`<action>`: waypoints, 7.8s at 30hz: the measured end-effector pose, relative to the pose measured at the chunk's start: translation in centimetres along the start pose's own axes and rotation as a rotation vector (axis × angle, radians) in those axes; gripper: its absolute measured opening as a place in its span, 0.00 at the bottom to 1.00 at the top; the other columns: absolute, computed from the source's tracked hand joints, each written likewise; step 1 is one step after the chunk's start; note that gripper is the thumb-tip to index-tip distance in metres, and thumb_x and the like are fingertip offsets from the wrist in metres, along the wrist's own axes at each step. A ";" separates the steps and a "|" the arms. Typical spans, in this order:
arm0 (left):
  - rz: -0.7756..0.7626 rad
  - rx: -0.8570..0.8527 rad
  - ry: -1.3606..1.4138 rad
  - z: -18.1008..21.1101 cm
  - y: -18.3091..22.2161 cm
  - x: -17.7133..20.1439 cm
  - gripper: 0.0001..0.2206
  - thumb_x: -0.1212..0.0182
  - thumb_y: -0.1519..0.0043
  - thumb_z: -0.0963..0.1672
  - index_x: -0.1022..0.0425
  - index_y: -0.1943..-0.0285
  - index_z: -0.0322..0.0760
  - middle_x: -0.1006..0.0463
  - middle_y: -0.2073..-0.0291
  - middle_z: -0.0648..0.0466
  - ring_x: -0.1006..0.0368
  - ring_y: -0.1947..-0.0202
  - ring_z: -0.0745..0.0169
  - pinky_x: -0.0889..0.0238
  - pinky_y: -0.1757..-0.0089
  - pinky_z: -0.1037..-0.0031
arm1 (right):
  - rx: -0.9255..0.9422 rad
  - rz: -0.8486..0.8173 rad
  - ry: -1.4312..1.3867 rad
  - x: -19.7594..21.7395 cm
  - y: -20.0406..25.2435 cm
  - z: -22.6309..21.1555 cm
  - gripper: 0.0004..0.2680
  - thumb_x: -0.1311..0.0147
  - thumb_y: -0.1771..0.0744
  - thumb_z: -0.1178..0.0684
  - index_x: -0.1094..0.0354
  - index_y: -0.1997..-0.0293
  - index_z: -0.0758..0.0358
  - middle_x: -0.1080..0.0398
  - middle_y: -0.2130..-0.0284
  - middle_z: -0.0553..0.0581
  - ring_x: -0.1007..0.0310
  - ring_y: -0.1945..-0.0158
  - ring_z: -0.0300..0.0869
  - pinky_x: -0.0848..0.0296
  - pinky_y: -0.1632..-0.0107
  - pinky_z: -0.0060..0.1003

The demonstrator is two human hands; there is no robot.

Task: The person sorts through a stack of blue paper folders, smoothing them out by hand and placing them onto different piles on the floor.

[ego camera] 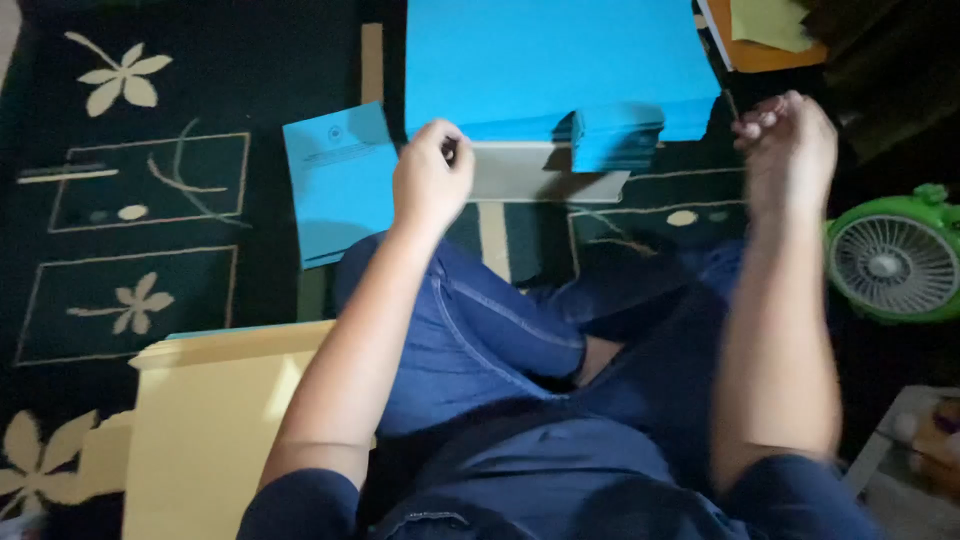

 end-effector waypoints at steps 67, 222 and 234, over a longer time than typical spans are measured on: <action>-0.406 1.345 0.675 -14.4 -2.9 -6.0 0.41 0.58 0.42 0.63 0.50 0.19 0.50 0.46 0.22 0.54 0.49 0.24 0.50 0.54 0.30 0.54 | -0.704 -0.056 0.344 2.2 -8.6 12.5 0.23 0.53 0.32 0.35 0.36 0.31 0.53 0.32 0.38 0.57 0.30 0.40 0.50 0.33 0.39 0.46; -0.096 0.503 0.854 3.8 -1.5 -4.9 0.23 0.59 0.28 0.49 0.44 0.32 0.25 0.55 0.79 0.63 0.49 0.85 0.75 0.19 0.72 0.70 | 0.009 0.076 -0.242 -7.1 0.1 0.1 0.11 0.50 0.28 0.49 0.45 0.41 0.54 0.37 0.46 0.56 0.34 0.49 0.39 0.32 0.49 0.35; -0.381 -0.029 -0.034 -5.1 -3.0 -16.0 0.19 0.45 0.31 0.46 0.29 0.34 0.32 0.30 0.33 0.39 0.41 0.29 0.34 0.45 0.37 0.42 | -0.107 -0.066 0.248 1.6 -2.7 13.6 0.20 0.47 0.28 0.63 0.45 0.26 0.74 0.29 0.55 0.75 0.23 0.51 0.58 0.24 0.60 0.46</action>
Point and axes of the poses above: each hand's wrist, its own y-axis away from the middle knuckle, its own x-axis out of the back of the hand, z = x × y, the point moved 2 cm from there along -y, towards the middle knuckle
